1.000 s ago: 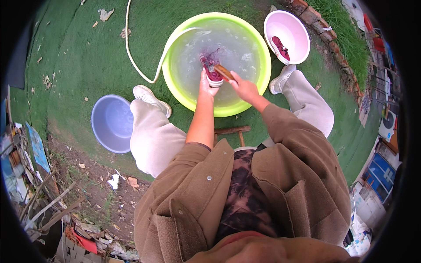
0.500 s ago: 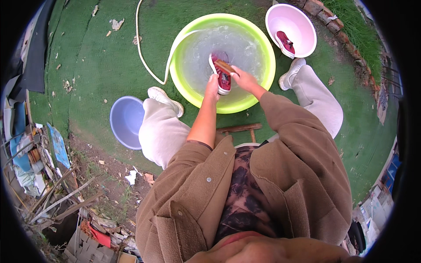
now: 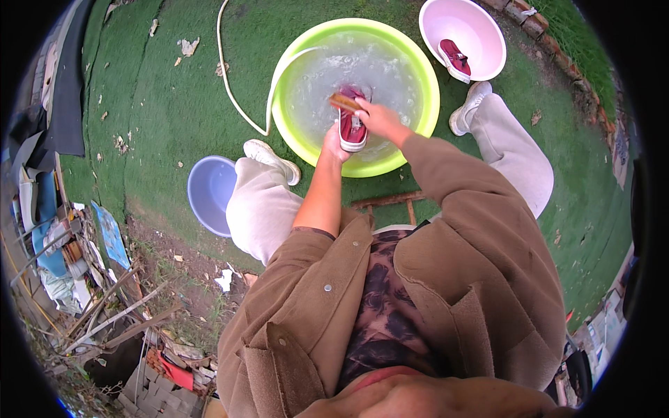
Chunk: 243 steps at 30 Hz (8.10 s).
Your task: The person scrubs a red sneaker with a brush in a green basin of water, then retrieves a pair of white slippers and scrubs them in the same basin. The person uses a brush to clean the shoes and slippers, repeatedly dipping and scrubbing them in the water.
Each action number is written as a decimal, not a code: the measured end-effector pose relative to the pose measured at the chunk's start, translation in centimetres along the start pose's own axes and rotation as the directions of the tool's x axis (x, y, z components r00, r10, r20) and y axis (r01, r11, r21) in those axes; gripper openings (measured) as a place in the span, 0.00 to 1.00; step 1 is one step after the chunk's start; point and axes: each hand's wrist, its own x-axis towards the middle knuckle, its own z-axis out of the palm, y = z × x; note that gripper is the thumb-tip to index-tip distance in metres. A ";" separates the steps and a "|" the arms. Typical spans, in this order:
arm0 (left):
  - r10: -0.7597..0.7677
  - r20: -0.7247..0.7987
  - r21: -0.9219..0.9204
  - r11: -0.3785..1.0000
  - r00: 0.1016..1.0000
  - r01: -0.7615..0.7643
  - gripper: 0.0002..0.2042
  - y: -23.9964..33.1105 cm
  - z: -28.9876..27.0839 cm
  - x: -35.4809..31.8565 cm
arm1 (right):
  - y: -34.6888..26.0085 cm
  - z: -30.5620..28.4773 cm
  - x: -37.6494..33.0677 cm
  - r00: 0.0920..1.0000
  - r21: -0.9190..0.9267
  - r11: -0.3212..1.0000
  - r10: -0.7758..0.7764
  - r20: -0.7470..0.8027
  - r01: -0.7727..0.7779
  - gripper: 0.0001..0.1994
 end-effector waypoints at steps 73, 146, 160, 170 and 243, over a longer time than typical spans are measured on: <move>0.328 -0.237 0.195 0.938 0.914 -0.286 0.30 0.5 -1.9 3.2 | -2.2 0.4 -0.9 0.996 -0.119 0.993 -0.035 -0.088 0.024 0.25; 0.192 0.042 -0.130 0.974 0.981 -0.185 0.32 0.2 -3.4 5.4 | -1.8 0.5 1.5 1.000 -0.267 0.964 -0.018 0.020 0.023 0.26; 0.275 -0.037 -0.042 0.960 0.961 -0.276 0.31 0.8 -2.7 5.6 | -2.1 -0.4 1.1 0.998 -0.226 0.973 0.050 -0.030 -0.056 0.25; 0.258 0.014 0.039 0.965 0.966 -0.259 0.29 1.0 -1.6 5.3 | 1.9 -2.1 5.0 0.977 0.094 0.989 0.125 -0.171 -0.110 0.23; 0.428 -0.431 0.665 0.746 0.794 -0.041 0.35 1.4 -0.5 4.8 | -0.5 -0.7 -4.8 0.990 -0.261 0.965 0.068 0.124 -0.033 0.27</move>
